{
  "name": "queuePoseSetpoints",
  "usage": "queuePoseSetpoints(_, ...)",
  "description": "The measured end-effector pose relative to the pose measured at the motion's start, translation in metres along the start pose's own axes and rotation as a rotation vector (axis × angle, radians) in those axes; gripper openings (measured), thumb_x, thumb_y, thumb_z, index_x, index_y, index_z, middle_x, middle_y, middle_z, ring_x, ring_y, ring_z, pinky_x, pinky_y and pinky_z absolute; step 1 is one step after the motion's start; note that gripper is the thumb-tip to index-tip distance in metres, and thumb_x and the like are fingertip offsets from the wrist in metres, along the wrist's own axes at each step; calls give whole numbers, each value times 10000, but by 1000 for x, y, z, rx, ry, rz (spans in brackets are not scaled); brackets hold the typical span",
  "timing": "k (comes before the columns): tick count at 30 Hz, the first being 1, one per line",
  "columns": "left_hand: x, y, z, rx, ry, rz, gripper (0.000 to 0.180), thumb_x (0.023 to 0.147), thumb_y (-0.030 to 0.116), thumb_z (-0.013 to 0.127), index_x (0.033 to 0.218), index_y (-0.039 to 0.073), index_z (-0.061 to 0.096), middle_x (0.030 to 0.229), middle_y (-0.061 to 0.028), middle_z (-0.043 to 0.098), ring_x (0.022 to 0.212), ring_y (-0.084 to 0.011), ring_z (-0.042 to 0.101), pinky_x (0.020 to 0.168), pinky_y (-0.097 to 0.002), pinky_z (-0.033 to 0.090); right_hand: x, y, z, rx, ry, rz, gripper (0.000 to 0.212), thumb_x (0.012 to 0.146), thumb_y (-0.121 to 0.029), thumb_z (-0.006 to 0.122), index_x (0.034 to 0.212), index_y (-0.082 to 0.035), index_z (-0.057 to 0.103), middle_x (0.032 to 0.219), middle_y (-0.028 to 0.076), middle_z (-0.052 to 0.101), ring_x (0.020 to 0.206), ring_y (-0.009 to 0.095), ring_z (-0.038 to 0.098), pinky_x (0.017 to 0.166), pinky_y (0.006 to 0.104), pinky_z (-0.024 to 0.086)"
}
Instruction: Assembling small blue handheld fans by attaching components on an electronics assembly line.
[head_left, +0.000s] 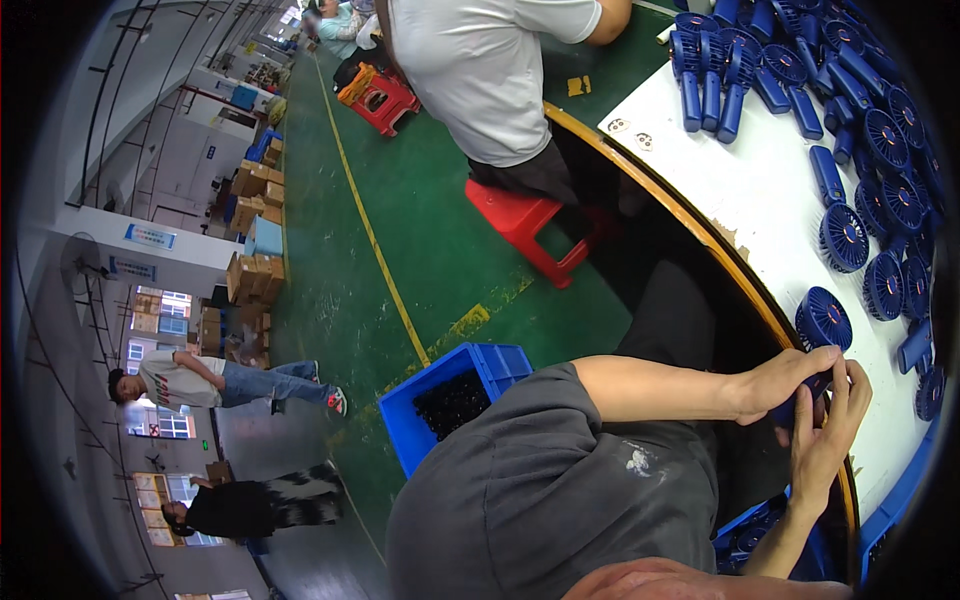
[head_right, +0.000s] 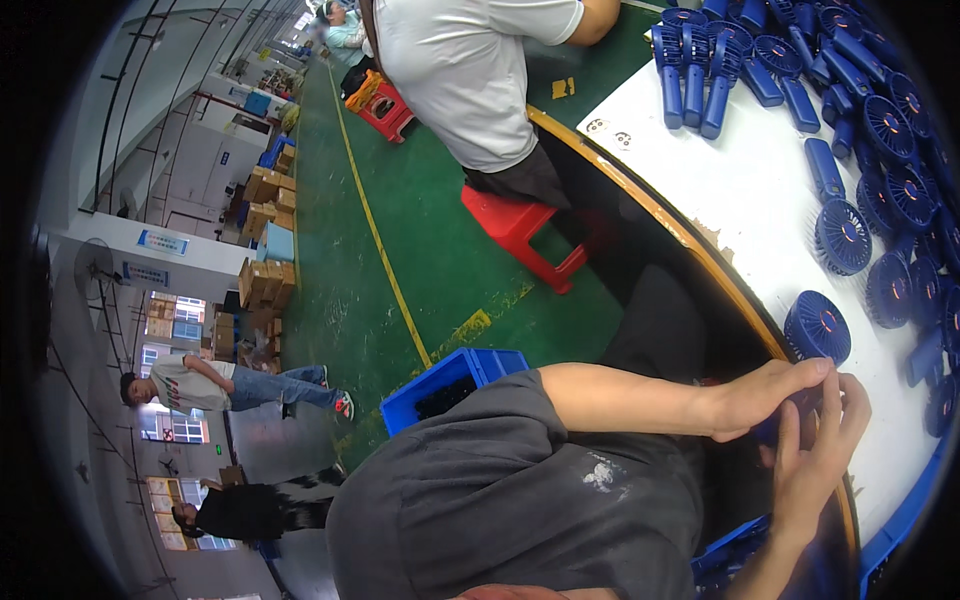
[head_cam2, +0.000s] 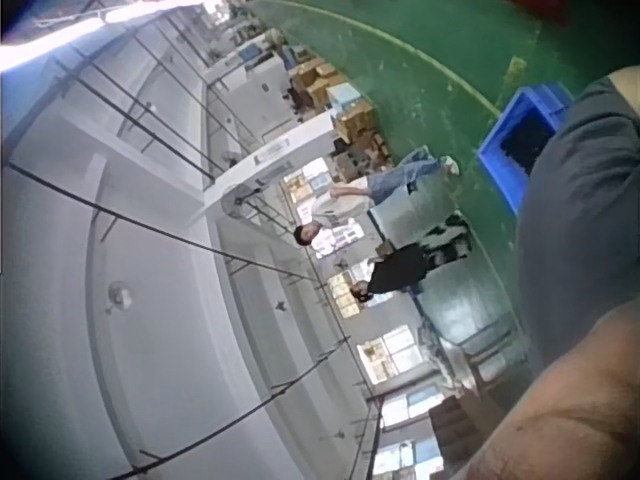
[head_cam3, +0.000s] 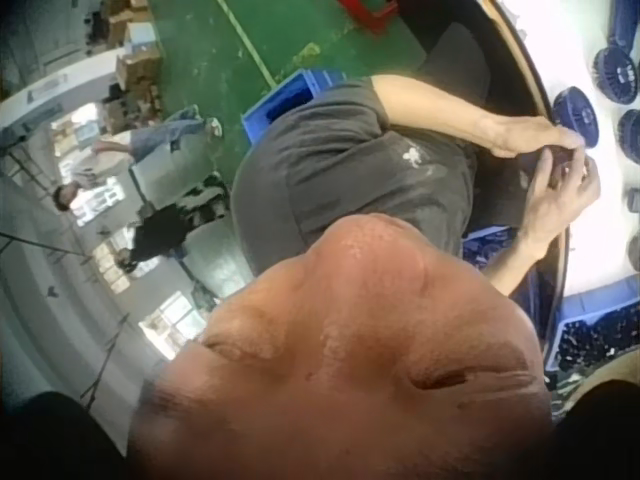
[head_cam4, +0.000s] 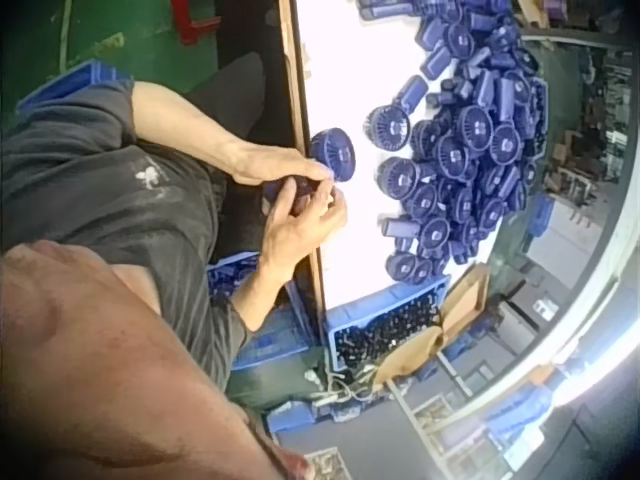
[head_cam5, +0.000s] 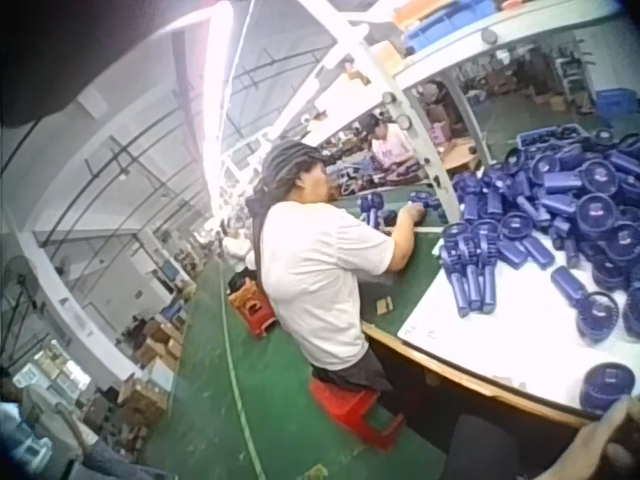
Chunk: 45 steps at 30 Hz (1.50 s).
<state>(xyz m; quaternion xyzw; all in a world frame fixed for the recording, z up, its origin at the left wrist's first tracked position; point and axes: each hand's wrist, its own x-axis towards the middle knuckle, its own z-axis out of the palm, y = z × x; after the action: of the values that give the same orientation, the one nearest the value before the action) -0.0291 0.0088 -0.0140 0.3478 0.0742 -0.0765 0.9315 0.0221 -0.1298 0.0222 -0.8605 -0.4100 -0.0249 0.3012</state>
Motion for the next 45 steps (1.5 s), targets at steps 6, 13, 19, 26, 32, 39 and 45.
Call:
queuePoseSetpoints(6, -4, 9, 15, 892, 97, 379, 567, 935, 338, 550, 1275, -106, 459, 1259, -288, 515, 1181, -344, 519, 976, -400, 424, -27, 4, 34, 130, 219, 28, 497, 970, -109, 511, 1432, 6, 369, 1358, 166, 469, 1231, 327, 481, 1039, 399, 388)
queuePoseSetpoints(13, -12, 23, 10, 1241, 45, 650, 838, 865, 315, 638, 1415, -173, 237, 1461, -388, 259, 1355, -450, 343, 1107, -432, 334, -21, 14, 46, 1264, 381, 471, 504, 1037, -305, 414, 1424, 16, 376, 1221, 135, 541, 1146, 238, 532, 1036, 391, 393)
queuePoseSetpoints(19, -35, 1, 0, 392, 16, 127, 354, 947, 211, 594, 1115, -100, 613, 961, -168, 659, 887, -220, 624, 796, -330, 511, -11, 27, 35, 1399, 174, 309, 640, 1006, -453, 408, 1441, 15, 363, 1301, 157, 504, 1216, 290, 506, 1015, 427, 435)
queuePoseSetpoints(26, -43, -18, -6, 331, 22, 148, 289, 953, 99, 577, 1148, -114, 598, 991, -117, 685, 780, -148, 643, 676, -292, 538, -49, 84, 23, 1478, -159, 380, 814, 862, -505, 620, 1454, -9, 361, 1305, 165, 519, 1214, 305, 510, 1012, 441, 437)
queuePoseSetpoints(32, -48, -14, 0, 739, -154, 179, 377, 885, 122, 624, 1148, -142, 571, 1003, -240, 679, 861, -274, 699, 756, -348, 559, -96, 88, -12, 1545, 59, 310, 620, 964, -381, 498, 1419, 22, 378, 1025, 123, 546, 1074, 255, 487, 1069, 435, 321)
queuePoseSetpoints(39, -37, 35, -31, 877, -23, 169, 393, 922, 118, 592, 1252, -93, 547, 1108, -204, 656, 984, -229, 660, 842, -325, 546, -257, 161, -35, 900, 634, 750, 464, 980, -251, 521, 1317, 66, 488, 971, 65, 536, 864, 178, 512, 853, 322, 412)
queuePoseSetpoints(45, -8, 60, -50, 1217, 89, 406, 419, 903, 159, 628, 1229, -90, 540, 1112, -220, 624, 983, -295, 643, 878, -377, 525, -462, 277, 35, 255, 436, 1477, 521, 884, -249, 676, 1285, 52, 536, 1055, 116, 644, 915, 196, 611, 823, 318, 497)
